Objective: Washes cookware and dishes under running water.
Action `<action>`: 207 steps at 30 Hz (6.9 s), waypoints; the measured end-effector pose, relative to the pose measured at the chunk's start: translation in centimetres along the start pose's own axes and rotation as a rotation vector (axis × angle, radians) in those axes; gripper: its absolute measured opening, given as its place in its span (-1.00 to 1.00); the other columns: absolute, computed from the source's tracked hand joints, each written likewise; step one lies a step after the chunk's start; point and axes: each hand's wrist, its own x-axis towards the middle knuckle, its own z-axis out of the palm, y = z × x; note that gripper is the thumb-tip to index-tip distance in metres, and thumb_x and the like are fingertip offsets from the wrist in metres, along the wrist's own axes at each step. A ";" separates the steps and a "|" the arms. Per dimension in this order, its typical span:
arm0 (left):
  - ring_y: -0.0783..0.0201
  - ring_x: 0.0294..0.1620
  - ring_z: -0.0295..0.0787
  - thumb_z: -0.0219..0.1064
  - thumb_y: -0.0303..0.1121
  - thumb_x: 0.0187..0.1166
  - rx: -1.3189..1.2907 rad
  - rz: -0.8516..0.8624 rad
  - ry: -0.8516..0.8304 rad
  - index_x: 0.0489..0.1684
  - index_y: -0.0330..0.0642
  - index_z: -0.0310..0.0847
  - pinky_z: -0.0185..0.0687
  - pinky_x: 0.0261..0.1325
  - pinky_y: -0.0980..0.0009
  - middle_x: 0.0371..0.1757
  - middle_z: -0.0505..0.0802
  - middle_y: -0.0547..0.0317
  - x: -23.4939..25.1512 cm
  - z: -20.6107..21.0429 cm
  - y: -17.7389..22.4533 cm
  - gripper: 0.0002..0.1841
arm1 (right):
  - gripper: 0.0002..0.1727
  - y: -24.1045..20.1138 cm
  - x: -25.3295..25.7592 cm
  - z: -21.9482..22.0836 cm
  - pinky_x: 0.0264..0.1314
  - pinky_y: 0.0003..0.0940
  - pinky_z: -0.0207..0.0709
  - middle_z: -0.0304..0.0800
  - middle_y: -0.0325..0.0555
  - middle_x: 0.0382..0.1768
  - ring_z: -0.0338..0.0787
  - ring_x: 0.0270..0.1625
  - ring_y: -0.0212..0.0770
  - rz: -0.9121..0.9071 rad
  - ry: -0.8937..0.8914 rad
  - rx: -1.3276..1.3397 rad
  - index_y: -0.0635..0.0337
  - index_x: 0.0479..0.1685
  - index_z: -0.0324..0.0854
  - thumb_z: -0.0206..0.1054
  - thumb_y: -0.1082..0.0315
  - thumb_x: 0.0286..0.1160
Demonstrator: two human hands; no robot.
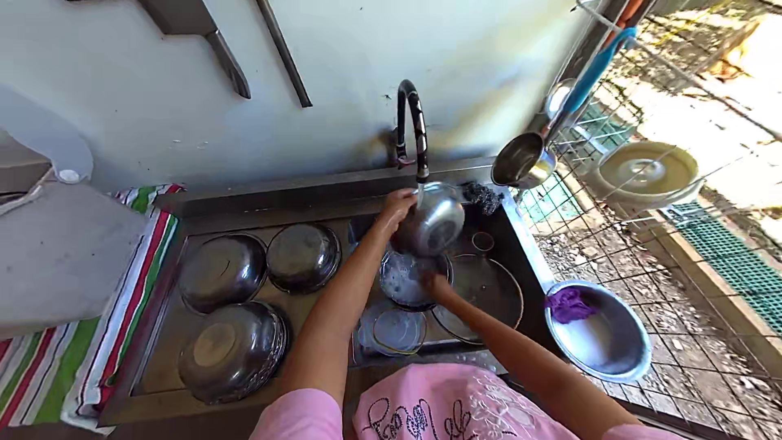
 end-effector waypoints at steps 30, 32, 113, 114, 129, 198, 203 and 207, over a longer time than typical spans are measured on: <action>-0.02 0.52 0.49 0.06 -0.06 0.83 -0.370 -0.539 1.169 0.71 -0.27 0.24 0.42 0.47 -0.07 0.60 0.51 -0.24 -38.0 -28.8 -24.2 -0.41 | -0.61 -14.2 4.8 -13.6 0.31 0.40 0.47 0.81 0.42 -0.01 0.77 0.12 0.35 -0.181 0.172 -0.103 0.41 0.10 0.75 0.30 0.18 0.74; -0.08 0.61 0.43 0.09 -0.02 0.82 -0.289 -0.525 1.139 0.69 -0.29 0.31 0.32 0.59 -0.12 0.63 0.50 -0.28 -37.5 -28.2 -25.6 -0.38 | -0.61 -14.5 3.5 -14.6 0.23 0.36 0.50 0.80 0.40 -0.08 0.77 0.01 0.29 -0.186 0.203 -0.090 0.45 0.02 0.75 0.29 0.19 0.75; -0.13 0.73 0.33 0.15 -0.02 0.78 0.005 0.090 0.210 0.76 -0.17 0.29 0.21 0.71 -0.13 0.70 0.48 -0.18 2.5 6.2 -5.4 -0.37 | -0.62 -8.6 -1.2 -11.7 -0.22 -0.27 0.68 0.73 -0.08 -0.46 0.73 -0.41 -0.30 -0.150 0.740 0.909 0.40 -0.17 0.68 0.05 0.29 0.85; -0.17 0.70 0.35 0.10 0.00 0.81 0.005 0.055 0.219 0.77 -0.23 0.25 0.22 0.70 -0.15 0.67 0.49 -0.26 2.8 5.8 -6.1 -0.35 | -0.59 -8.3 -1.0 -12.3 -0.28 -0.27 0.68 0.71 -0.12 -0.49 0.72 -0.44 -0.30 -0.123 0.775 1.021 0.37 -0.21 0.66 0.02 0.24 0.88; -0.05 0.43 0.65 0.63 -0.35 0.36 -0.064 0.021 0.367 0.62 -0.21 0.42 0.59 0.44 -0.04 0.45 0.69 -0.21 -7.9 -6.7 -4.5 -0.26 | -0.41 -0.7 2.5 0.9 0.61 0.29 0.39 0.67 0.44 0.38 0.65 0.48 0.35 0.018 -0.014 0.033 0.42 0.51 0.52 0.21 0.08 0.77; 0.07 0.66 0.39 -0.05 -0.38 0.84 -0.333 0.020 0.140 0.68 -0.32 0.32 0.28 0.67 0.11 0.67 0.49 -0.19 1.4 5.3 -5.4 -0.53 | -0.27 -1.8 4.8 -8.0 0.90 0.17 -0.13 0.16 0.34 0.79 0.11 0.87 0.22 -0.156 0.132 -0.020 0.42 0.74 0.25 0.01 -0.03 0.84; -0.16 0.69 0.34 0.05 -0.22 0.87 -0.169 -0.110 0.188 0.69 -0.27 0.33 0.19 0.67 -0.13 0.65 0.50 -0.27 2.9 4.9 -2.9 -0.50 | -0.43 -6.7 0.1 -5.4 0.60 0.19 0.43 0.70 0.42 0.36 0.70 0.45 0.31 -0.310 0.186 0.100 0.40 0.70 0.31 0.09 0.30 0.79; -0.26 0.64 0.39 0.15 -0.06 0.80 0.026 0.050 0.234 0.70 -0.28 0.32 0.28 0.62 -0.20 0.61 0.50 -0.36 2.3 5.6 -2.4 -0.39 | -0.65 -8.4 0.1 -7.8 0.36 -0.02 0.62 0.85 0.36 -0.01 0.86 0.13 0.11 -0.402 0.509 0.299 0.58 0.21 0.66 0.16 0.45 0.70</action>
